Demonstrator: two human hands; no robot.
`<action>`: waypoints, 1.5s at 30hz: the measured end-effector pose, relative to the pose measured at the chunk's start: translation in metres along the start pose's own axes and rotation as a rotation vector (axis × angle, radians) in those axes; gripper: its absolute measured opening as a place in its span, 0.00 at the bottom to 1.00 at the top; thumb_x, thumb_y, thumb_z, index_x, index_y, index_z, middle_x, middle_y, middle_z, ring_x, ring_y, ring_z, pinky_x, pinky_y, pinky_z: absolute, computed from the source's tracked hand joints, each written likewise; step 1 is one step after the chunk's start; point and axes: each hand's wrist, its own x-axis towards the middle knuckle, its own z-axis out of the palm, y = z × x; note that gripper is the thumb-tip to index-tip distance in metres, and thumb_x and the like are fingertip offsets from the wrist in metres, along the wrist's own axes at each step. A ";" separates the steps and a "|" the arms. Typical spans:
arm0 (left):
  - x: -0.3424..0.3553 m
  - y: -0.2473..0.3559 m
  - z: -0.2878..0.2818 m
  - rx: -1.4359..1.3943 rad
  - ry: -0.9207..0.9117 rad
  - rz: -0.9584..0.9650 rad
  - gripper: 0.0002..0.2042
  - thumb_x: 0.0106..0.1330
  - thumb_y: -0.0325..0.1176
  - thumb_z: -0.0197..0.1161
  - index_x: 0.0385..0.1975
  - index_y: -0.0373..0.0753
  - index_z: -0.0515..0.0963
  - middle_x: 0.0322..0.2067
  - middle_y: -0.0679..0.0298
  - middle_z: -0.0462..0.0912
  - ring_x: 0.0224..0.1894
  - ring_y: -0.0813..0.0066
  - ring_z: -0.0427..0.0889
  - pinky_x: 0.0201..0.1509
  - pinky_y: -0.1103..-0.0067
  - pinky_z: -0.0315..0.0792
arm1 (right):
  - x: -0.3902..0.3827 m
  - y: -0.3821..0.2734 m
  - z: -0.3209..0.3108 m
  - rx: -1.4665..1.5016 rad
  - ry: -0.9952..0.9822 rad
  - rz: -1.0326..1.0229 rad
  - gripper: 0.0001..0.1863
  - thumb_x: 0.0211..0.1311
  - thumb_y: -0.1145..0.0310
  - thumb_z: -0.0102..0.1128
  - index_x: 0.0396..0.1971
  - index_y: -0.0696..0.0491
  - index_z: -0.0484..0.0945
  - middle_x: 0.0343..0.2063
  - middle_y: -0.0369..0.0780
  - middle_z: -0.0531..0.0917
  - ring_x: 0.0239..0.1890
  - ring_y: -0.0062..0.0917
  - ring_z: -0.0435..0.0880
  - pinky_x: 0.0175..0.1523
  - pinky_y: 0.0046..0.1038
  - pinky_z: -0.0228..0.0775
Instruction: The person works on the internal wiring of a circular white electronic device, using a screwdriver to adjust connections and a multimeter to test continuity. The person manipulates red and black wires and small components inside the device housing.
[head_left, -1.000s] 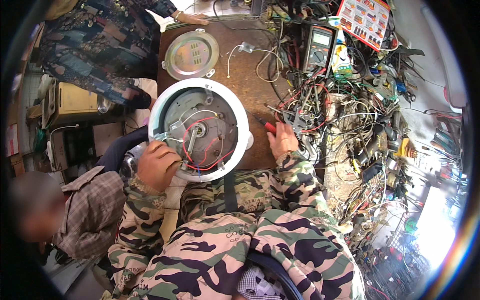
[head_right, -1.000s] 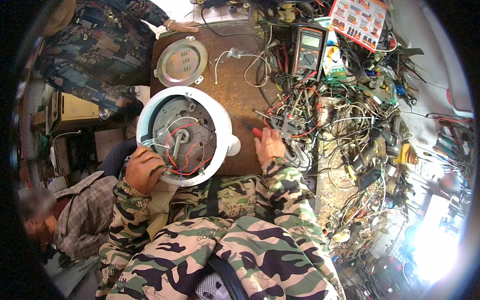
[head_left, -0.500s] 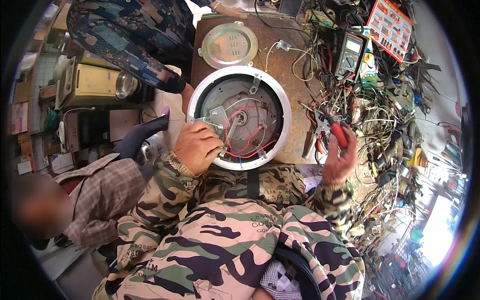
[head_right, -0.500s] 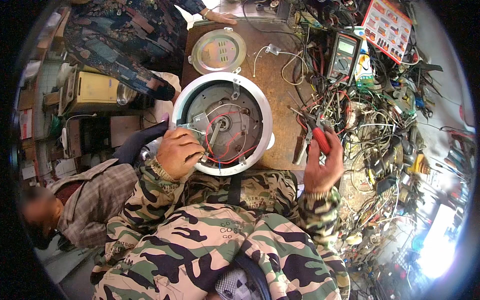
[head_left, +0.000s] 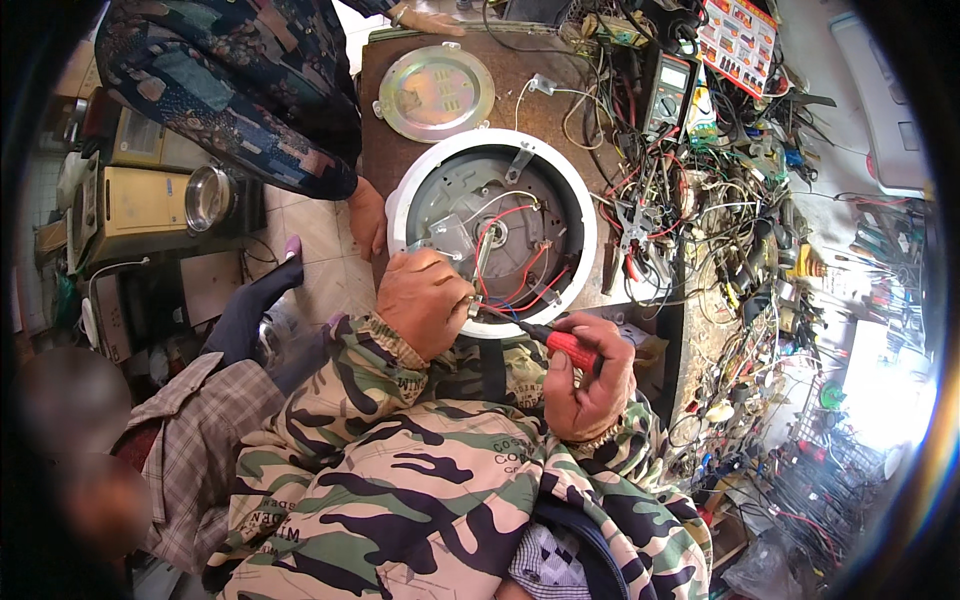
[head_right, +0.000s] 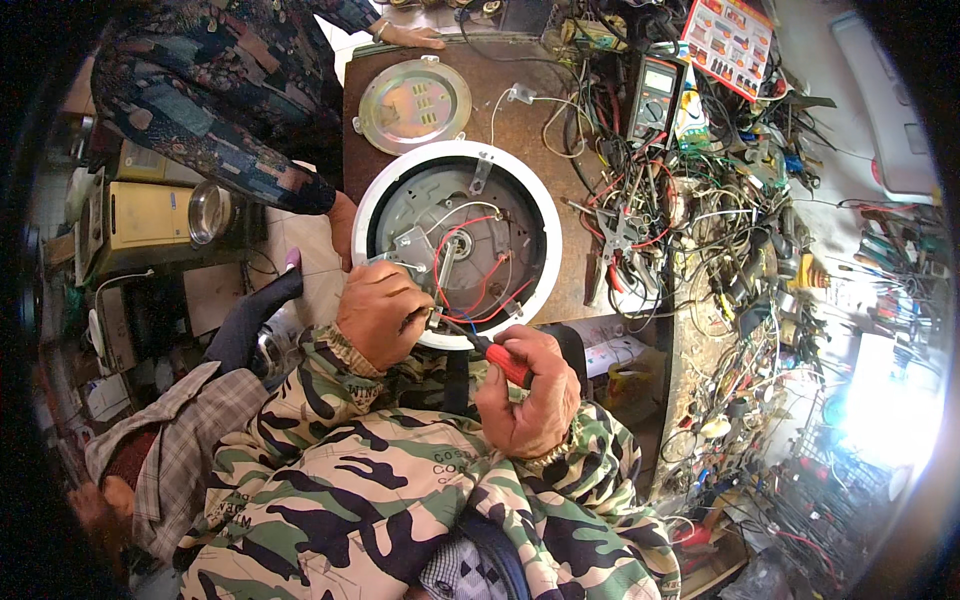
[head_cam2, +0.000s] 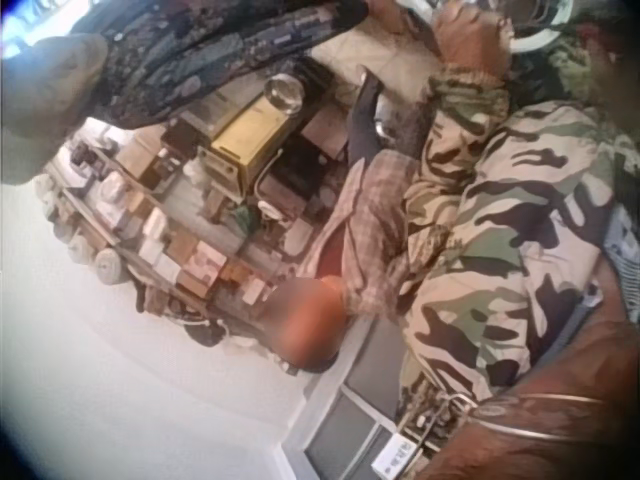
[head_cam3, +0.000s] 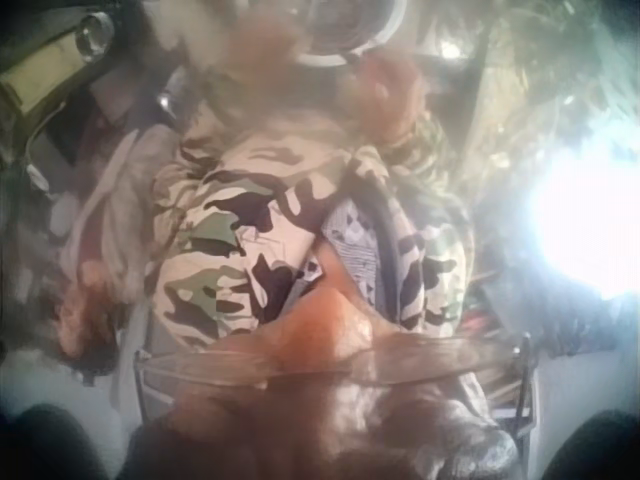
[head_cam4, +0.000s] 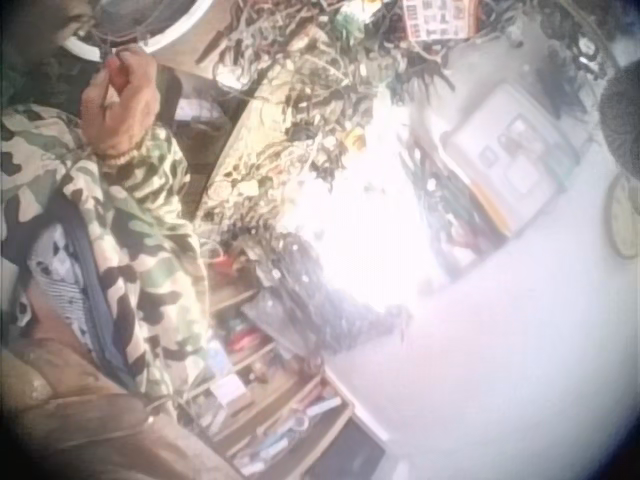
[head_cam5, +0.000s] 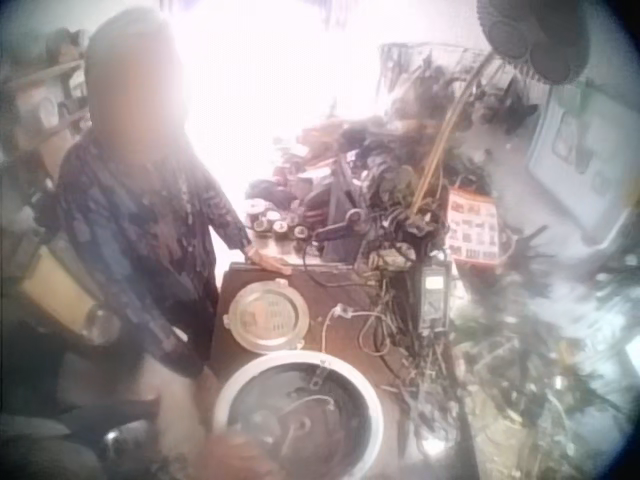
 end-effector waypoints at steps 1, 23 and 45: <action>-0.001 -0.001 0.000 -0.002 -0.007 -0.009 0.08 0.51 0.29 0.73 0.32 0.45 0.86 0.34 0.69 0.86 0.48 0.66 0.82 0.52 0.66 0.71 | 0.000 -0.001 0.003 0.002 -0.011 0.014 0.20 0.60 0.79 0.64 0.51 0.61 0.69 0.42 0.55 0.84 0.37 0.42 0.88 0.43 0.34 0.81; 0.001 0.000 -0.005 -0.006 -0.068 -0.017 0.07 0.53 0.30 0.73 0.32 0.45 0.87 0.34 0.69 0.85 0.48 0.66 0.81 0.52 0.65 0.69 | 0.019 -0.012 0.013 -0.133 -0.134 -0.139 0.22 0.50 0.82 0.68 0.47 0.59 0.73 0.41 0.52 0.84 0.36 0.45 0.88 0.40 0.36 0.82; 0.003 -0.001 -0.006 -0.010 -0.095 -0.015 0.08 0.50 0.33 0.76 0.31 0.45 0.87 0.33 0.69 0.85 0.48 0.66 0.81 0.53 0.66 0.68 | 0.045 -0.036 0.023 -0.461 -0.196 -0.237 0.17 0.53 0.70 0.80 0.35 0.56 0.77 0.20 0.38 0.78 0.19 0.33 0.79 0.23 0.33 0.68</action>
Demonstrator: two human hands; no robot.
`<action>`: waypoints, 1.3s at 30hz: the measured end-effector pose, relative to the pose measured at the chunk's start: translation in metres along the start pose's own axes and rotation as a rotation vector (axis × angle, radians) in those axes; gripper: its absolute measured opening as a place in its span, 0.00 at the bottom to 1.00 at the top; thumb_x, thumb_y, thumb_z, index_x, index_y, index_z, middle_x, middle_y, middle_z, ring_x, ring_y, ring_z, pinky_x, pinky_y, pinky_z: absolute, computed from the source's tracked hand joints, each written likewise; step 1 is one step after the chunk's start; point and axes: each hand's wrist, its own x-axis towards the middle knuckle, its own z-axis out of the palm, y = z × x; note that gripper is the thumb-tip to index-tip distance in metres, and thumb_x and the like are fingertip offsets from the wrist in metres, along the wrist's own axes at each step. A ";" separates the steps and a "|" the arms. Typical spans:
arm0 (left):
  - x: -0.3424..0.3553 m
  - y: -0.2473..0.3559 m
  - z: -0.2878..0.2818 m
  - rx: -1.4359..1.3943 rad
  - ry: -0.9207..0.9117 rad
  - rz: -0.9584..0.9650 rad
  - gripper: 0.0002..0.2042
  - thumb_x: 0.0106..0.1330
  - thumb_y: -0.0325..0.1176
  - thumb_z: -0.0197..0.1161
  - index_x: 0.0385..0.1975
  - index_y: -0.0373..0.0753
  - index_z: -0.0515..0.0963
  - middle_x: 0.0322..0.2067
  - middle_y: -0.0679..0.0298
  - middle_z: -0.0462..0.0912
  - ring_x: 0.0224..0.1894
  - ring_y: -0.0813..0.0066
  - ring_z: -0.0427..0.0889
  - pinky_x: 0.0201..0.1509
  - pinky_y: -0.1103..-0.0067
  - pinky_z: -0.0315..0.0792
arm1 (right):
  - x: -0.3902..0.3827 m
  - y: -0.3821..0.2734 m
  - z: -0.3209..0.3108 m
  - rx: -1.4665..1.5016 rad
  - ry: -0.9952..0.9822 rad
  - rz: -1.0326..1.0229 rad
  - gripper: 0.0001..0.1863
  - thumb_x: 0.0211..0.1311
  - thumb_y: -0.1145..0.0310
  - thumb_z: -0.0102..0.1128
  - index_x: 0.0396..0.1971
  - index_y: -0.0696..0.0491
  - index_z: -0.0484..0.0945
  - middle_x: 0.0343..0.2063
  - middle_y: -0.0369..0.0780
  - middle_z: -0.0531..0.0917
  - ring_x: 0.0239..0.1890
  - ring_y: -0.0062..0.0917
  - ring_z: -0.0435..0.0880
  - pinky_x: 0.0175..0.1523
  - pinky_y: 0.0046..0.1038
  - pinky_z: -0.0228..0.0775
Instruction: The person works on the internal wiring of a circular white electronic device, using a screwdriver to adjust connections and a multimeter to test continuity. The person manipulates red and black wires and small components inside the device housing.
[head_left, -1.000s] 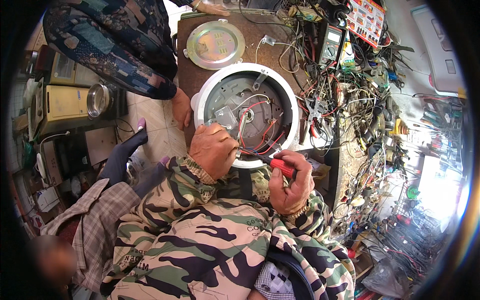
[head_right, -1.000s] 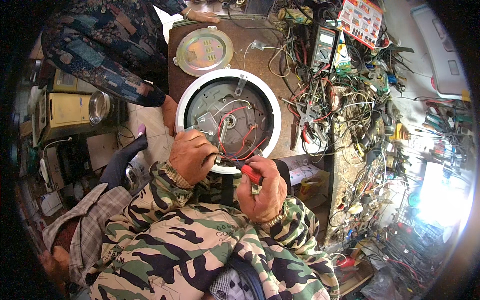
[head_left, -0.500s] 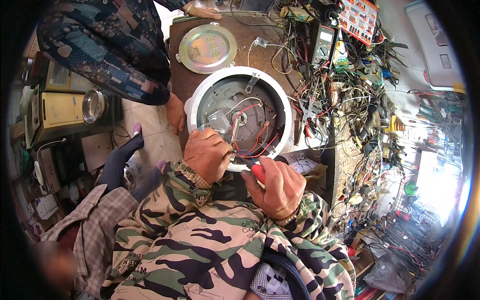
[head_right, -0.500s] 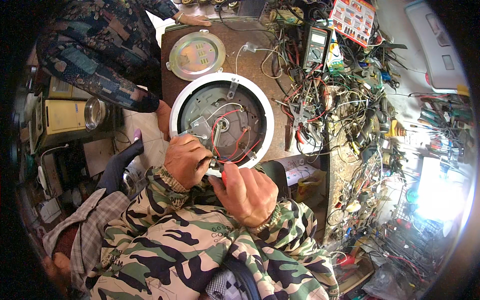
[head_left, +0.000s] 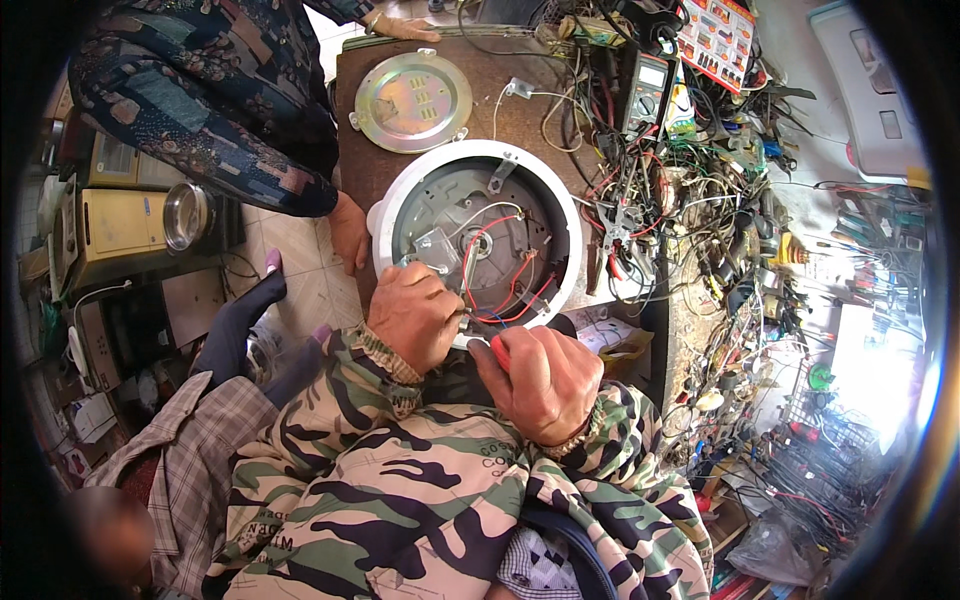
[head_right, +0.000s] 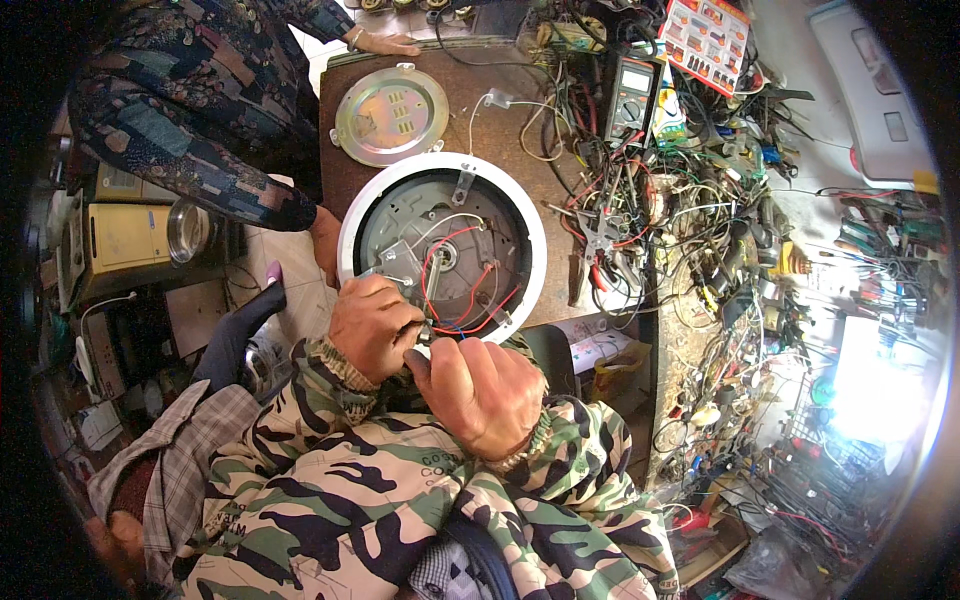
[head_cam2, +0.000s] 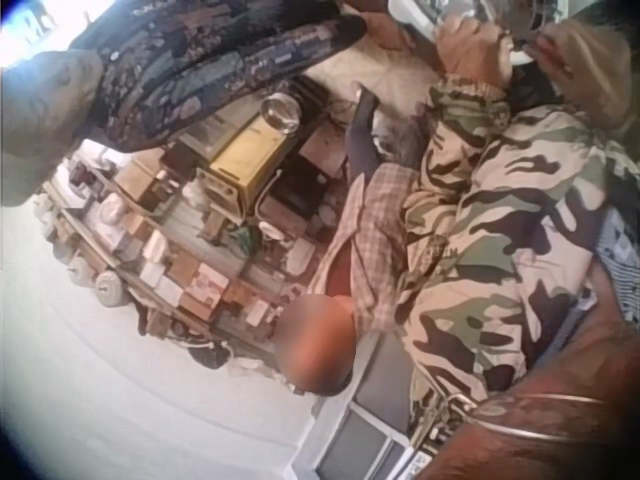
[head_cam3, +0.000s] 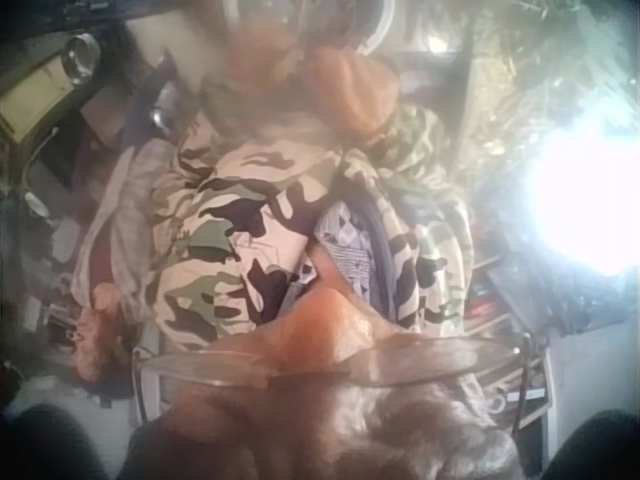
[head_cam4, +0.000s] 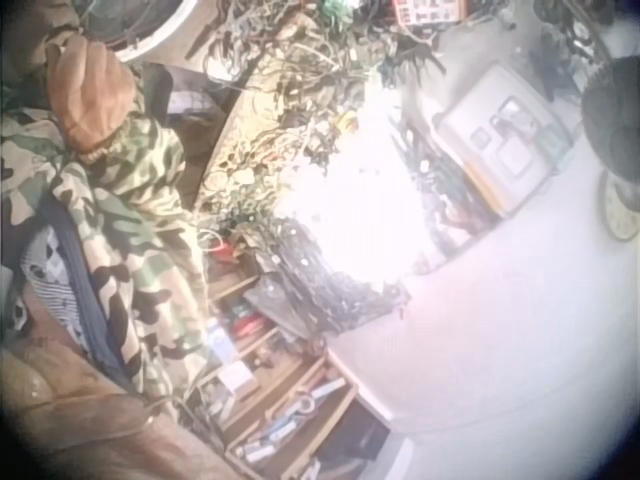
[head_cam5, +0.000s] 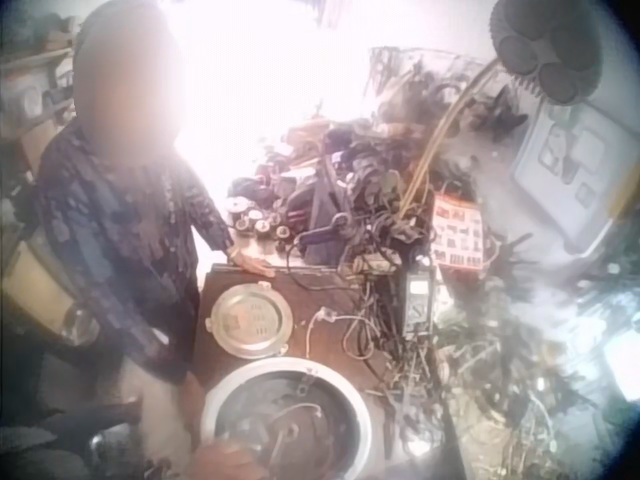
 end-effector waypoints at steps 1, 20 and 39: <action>0.000 0.000 -0.002 -0.003 -0.004 0.008 0.08 0.51 0.32 0.76 0.31 0.44 0.87 0.33 0.68 0.85 0.48 0.65 0.81 0.52 0.66 0.69 | 0.000 0.001 0.000 0.018 0.004 -0.003 0.17 0.53 0.70 0.80 0.35 0.56 0.77 0.21 0.38 0.79 0.19 0.33 0.79 0.23 0.33 0.69; 0.002 -0.006 -0.010 -0.057 0.010 0.110 0.14 0.52 0.31 0.75 0.39 0.41 0.84 0.40 0.63 0.85 0.51 0.61 0.82 0.62 0.62 0.69 | -0.010 0.015 0.001 0.058 0.060 0.004 0.17 0.50 0.71 0.81 0.34 0.54 0.77 0.20 0.37 0.76 0.18 0.32 0.78 0.22 0.32 0.70; 0.009 -0.003 -0.002 -0.066 -0.061 0.059 0.08 0.55 0.29 0.74 0.35 0.43 0.86 0.31 0.66 0.85 0.47 0.67 0.81 0.69 0.61 0.59 | -0.034 0.005 0.004 0.030 0.037 -0.104 0.22 0.50 0.69 0.80 0.40 0.58 0.76 0.24 0.39 0.82 0.20 0.30 0.80 0.23 0.30 0.68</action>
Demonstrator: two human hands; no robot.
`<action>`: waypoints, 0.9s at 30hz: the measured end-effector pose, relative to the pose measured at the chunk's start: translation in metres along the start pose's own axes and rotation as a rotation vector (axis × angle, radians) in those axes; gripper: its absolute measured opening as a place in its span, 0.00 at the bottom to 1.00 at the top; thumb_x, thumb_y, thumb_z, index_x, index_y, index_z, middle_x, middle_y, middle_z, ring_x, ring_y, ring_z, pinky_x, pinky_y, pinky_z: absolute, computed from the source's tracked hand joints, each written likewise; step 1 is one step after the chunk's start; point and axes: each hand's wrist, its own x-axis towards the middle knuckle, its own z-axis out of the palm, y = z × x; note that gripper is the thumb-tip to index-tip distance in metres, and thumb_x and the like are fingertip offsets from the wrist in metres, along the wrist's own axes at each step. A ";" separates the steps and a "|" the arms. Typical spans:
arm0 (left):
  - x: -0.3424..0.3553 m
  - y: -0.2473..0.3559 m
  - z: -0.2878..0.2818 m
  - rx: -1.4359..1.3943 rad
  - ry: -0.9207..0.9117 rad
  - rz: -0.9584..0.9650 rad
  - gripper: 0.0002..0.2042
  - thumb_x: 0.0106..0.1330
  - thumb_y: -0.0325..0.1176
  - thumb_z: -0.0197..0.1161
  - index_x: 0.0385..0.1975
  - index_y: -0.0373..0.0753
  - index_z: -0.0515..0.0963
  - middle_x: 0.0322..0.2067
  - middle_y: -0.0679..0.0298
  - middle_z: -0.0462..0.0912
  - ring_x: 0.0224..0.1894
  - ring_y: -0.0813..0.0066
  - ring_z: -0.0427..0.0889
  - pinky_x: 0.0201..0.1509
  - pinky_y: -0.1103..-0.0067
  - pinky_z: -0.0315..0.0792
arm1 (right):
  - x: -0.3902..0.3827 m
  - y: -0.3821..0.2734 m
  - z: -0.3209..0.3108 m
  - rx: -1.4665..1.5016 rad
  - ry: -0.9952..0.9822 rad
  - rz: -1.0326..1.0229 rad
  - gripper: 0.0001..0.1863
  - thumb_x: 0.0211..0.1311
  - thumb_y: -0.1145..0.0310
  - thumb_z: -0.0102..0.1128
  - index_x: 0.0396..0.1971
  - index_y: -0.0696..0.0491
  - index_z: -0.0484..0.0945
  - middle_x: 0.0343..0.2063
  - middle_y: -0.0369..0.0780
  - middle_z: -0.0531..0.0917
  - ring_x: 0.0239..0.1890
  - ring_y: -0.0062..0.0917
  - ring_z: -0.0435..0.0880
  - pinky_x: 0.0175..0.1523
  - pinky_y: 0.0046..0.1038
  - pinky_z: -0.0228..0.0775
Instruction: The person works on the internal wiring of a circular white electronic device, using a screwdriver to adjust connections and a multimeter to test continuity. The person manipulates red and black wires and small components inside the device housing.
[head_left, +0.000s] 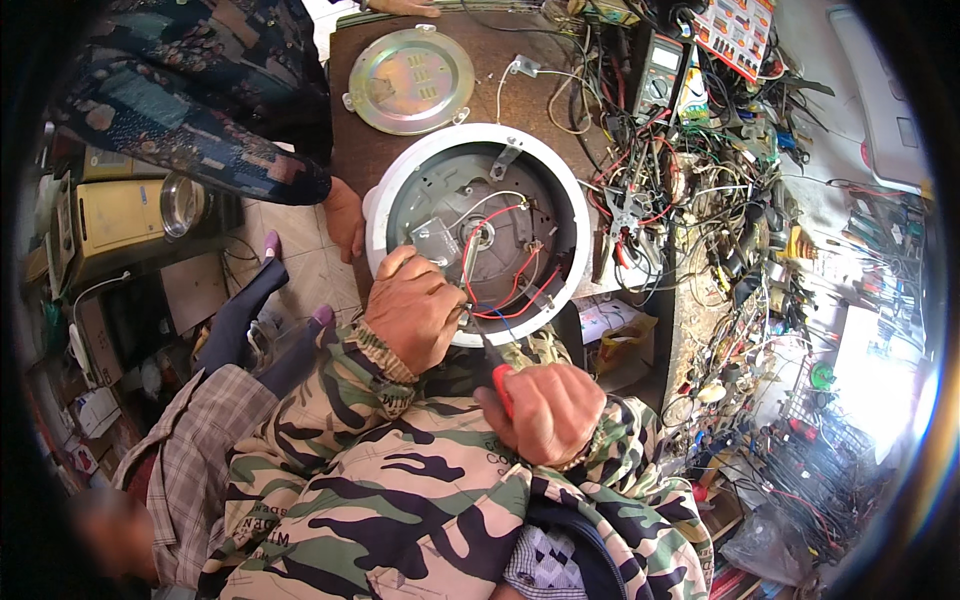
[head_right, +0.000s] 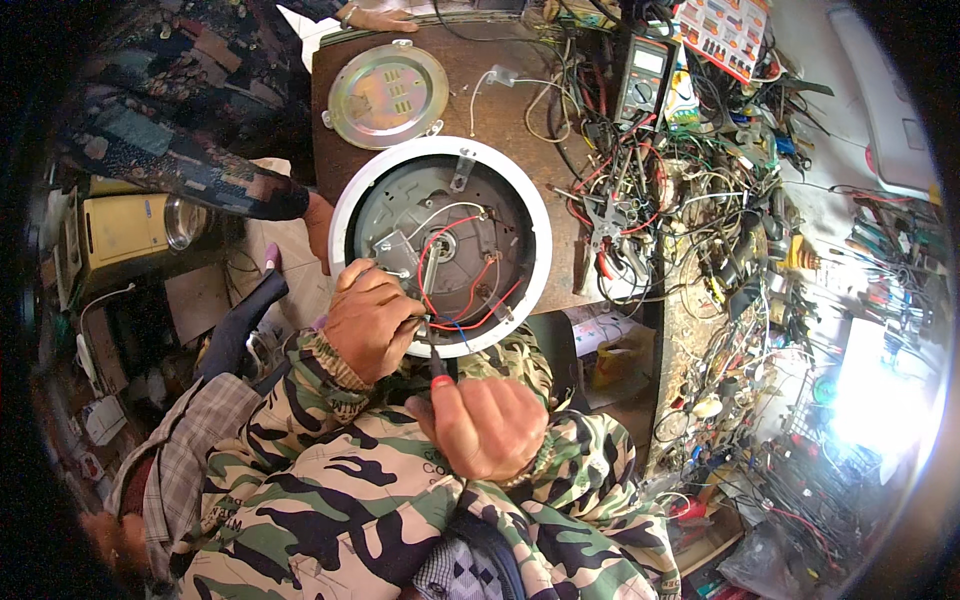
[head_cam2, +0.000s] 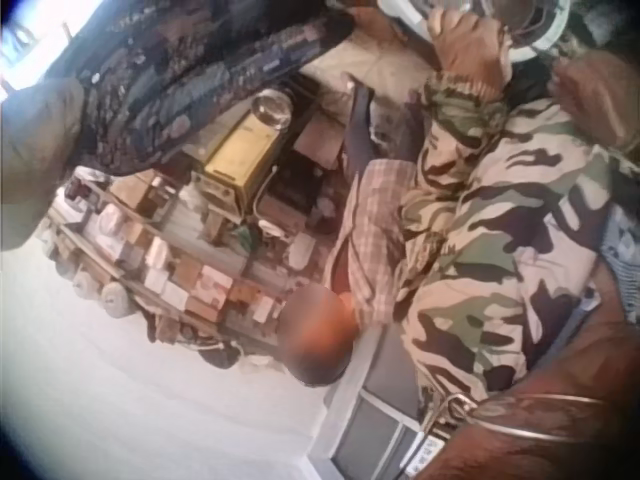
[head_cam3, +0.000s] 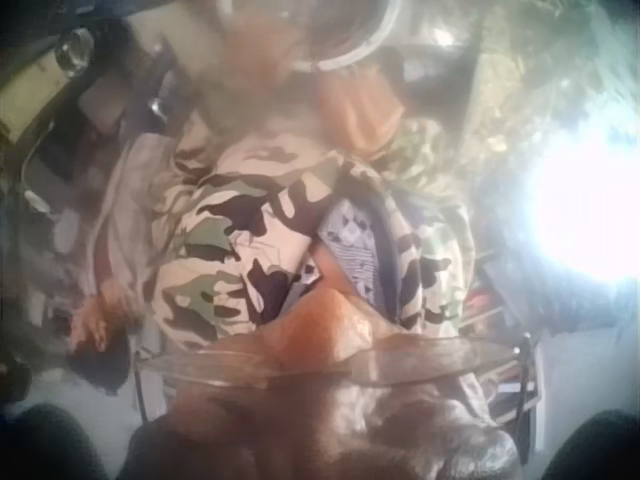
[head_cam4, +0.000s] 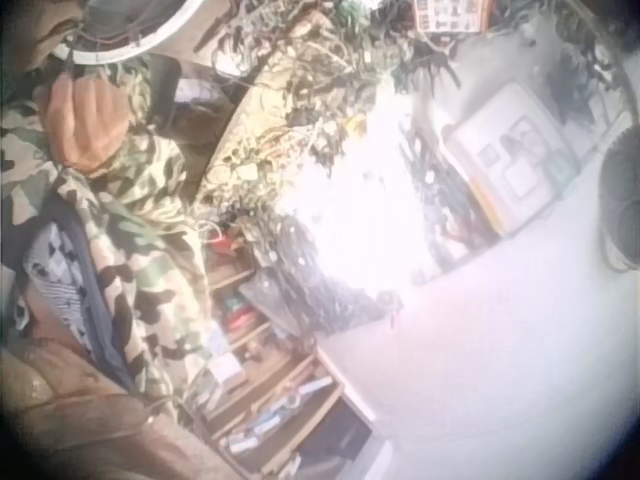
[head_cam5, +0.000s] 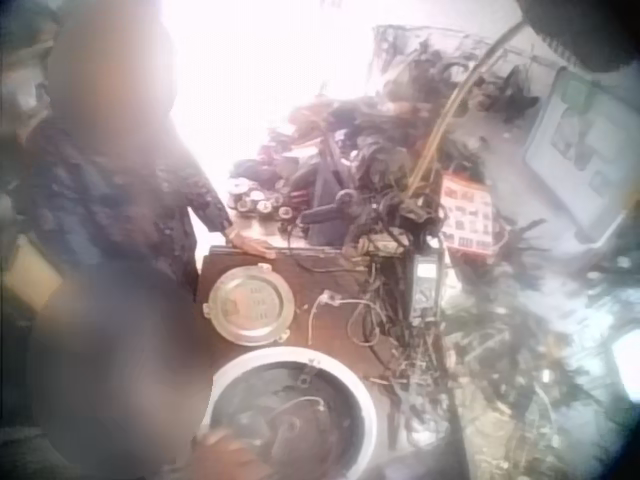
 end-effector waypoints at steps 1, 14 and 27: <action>0.001 0.003 -0.003 0.011 -0.027 -0.004 0.09 0.55 0.29 0.74 0.36 0.43 0.86 0.32 0.66 0.85 0.47 0.67 0.81 0.69 0.60 0.58 | -0.001 -0.002 -0.002 0.004 0.014 -0.011 0.23 0.50 0.69 0.81 0.41 0.59 0.76 0.24 0.40 0.82 0.19 0.30 0.80 0.23 0.29 0.67; 0.000 0.005 0.003 0.035 -0.003 -0.066 0.09 0.53 0.29 0.73 0.34 0.45 0.86 0.30 0.68 0.83 0.46 0.67 0.81 0.69 0.60 0.58 | -0.001 0.001 0.001 0.024 0.044 0.048 0.23 0.47 0.71 0.82 0.39 0.61 0.76 0.23 0.41 0.82 0.19 0.31 0.80 0.22 0.29 0.70; 0.001 0.003 -0.001 0.041 -0.079 -0.057 0.05 0.56 0.28 0.71 0.32 0.44 0.86 0.30 0.68 0.85 0.45 0.70 0.82 0.68 0.62 0.58 | 0.014 0.006 0.000 0.050 0.089 0.127 0.16 0.49 0.73 0.79 0.34 0.58 0.79 0.19 0.37 0.78 0.16 0.28 0.77 0.20 0.29 0.65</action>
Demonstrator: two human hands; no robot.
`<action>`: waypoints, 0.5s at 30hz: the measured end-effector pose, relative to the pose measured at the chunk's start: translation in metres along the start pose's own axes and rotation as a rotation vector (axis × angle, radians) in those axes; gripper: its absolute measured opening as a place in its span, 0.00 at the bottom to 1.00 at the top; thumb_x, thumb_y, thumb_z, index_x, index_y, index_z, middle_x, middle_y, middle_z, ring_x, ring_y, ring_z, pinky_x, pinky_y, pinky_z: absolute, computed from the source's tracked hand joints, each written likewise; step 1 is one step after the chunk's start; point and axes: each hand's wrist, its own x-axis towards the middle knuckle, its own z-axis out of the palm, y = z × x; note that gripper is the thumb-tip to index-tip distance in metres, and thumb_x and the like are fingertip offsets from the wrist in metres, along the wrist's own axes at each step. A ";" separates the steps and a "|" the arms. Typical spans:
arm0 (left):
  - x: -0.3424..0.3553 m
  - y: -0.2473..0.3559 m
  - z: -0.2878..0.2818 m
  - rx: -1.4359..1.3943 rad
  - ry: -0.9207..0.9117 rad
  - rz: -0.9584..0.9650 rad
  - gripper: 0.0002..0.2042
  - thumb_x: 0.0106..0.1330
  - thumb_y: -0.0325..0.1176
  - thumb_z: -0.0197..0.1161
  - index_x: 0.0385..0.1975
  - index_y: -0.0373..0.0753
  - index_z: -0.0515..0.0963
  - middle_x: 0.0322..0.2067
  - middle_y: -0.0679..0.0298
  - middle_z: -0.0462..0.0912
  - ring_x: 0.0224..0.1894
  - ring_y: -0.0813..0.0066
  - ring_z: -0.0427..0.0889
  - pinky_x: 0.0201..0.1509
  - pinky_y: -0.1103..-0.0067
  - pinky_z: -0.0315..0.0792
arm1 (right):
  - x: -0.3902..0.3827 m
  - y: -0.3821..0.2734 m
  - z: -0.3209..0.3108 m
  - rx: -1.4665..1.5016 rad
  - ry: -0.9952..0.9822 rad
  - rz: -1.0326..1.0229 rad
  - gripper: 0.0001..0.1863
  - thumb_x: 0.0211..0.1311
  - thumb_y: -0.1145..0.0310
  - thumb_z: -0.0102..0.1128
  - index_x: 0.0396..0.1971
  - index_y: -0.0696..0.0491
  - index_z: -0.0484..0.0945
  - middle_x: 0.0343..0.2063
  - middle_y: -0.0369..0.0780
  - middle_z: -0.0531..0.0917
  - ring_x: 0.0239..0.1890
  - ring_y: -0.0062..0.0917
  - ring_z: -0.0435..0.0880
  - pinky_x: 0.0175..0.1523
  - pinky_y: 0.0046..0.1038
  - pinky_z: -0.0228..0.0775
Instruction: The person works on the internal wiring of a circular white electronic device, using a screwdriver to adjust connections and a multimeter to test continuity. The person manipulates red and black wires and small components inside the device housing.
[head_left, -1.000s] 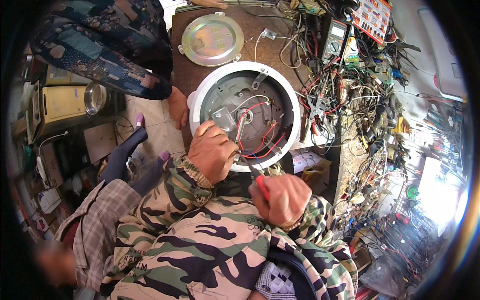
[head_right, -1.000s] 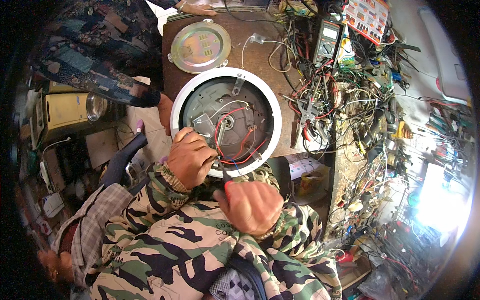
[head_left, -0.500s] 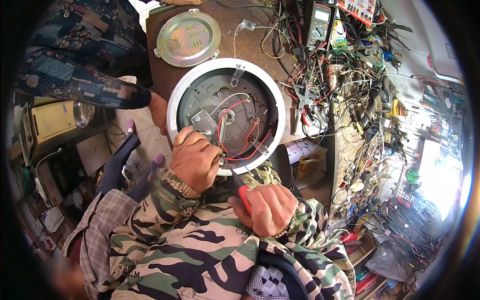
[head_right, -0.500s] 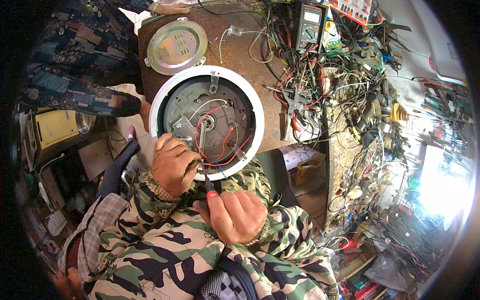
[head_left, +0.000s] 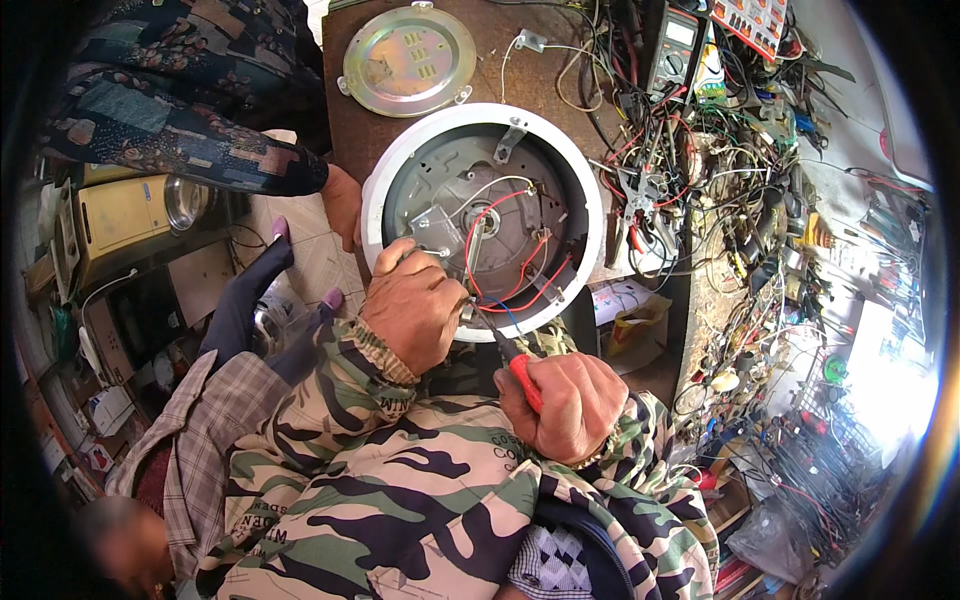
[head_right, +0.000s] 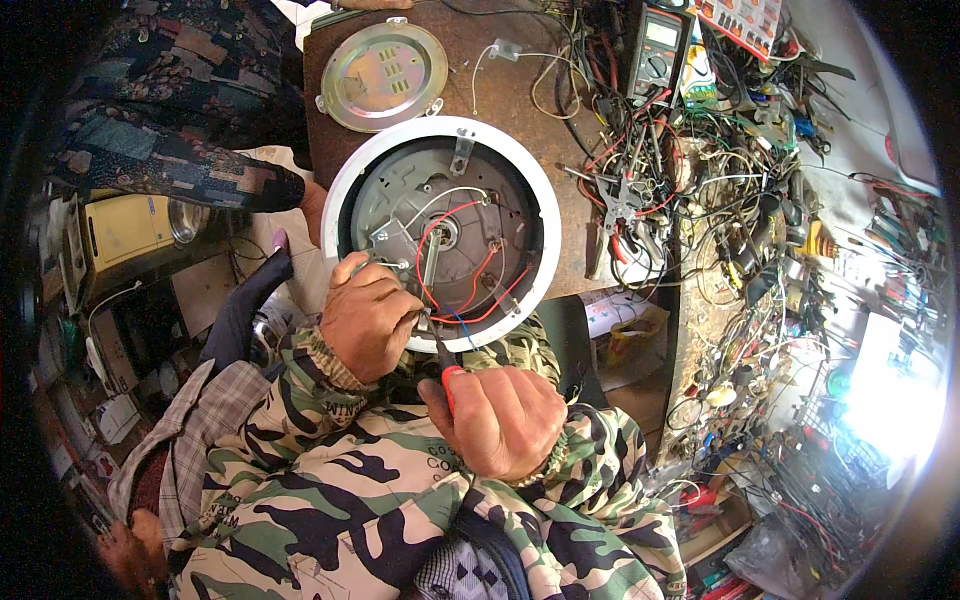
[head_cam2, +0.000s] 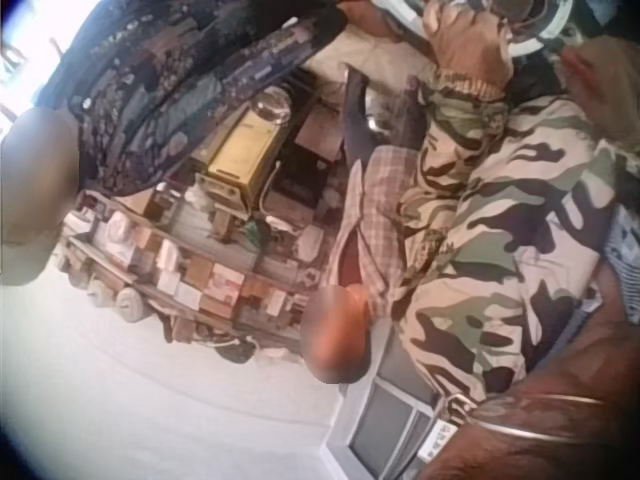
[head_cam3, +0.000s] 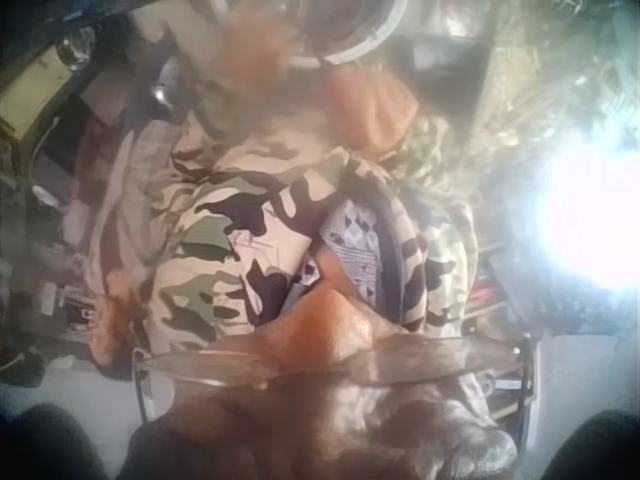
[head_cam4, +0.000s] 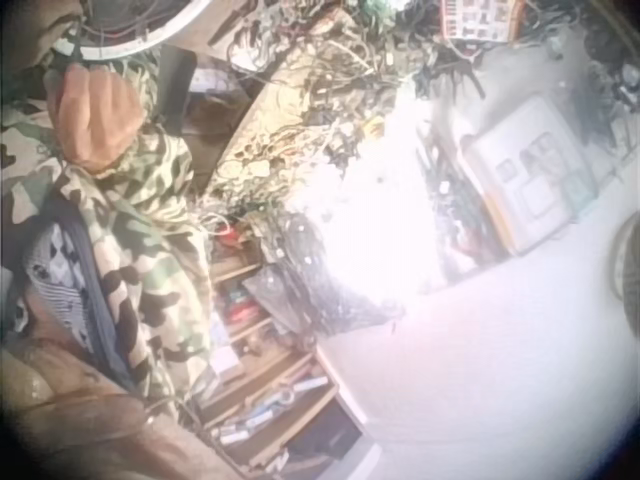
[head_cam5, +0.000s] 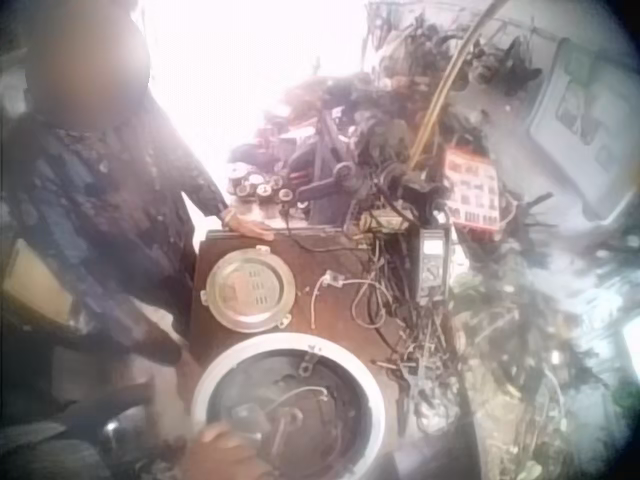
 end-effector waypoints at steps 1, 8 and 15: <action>0.002 -0.001 -0.001 -0.010 -0.007 0.003 0.05 0.56 0.28 0.71 0.32 0.44 0.86 0.30 0.68 0.85 0.45 0.70 0.82 0.68 0.62 0.58 | 0.003 0.000 -0.001 -0.003 -0.011 -0.004 0.16 0.49 0.74 0.79 0.34 0.58 0.79 0.19 0.37 0.78 0.17 0.28 0.77 0.20 0.29 0.65; -0.001 0.000 0.002 -0.010 -0.006 -0.021 0.04 0.57 0.31 0.71 0.32 0.43 0.86 0.29 0.67 0.84 0.48 0.68 0.81 0.72 0.62 0.57 | 0.001 0.007 0.002 0.029 0.001 -0.023 0.16 0.48 0.77 0.76 0.35 0.59 0.79 0.20 0.37 0.78 0.17 0.28 0.77 0.20 0.28 0.66; -0.002 0.000 0.000 0.014 -0.040 -0.019 0.05 0.57 0.31 0.70 0.32 0.43 0.86 0.30 0.66 0.85 0.48 0.67 0.81 0.72 0.62 0.57 | 0.005 0.009 -0.001 0.046 -0.049 -0.045 0.15 0.49 0.77 0.75 0.35 0.59 0.79 0.21 0.38 0.78 0.17 0.29 0.77 0.20 0.30 0.67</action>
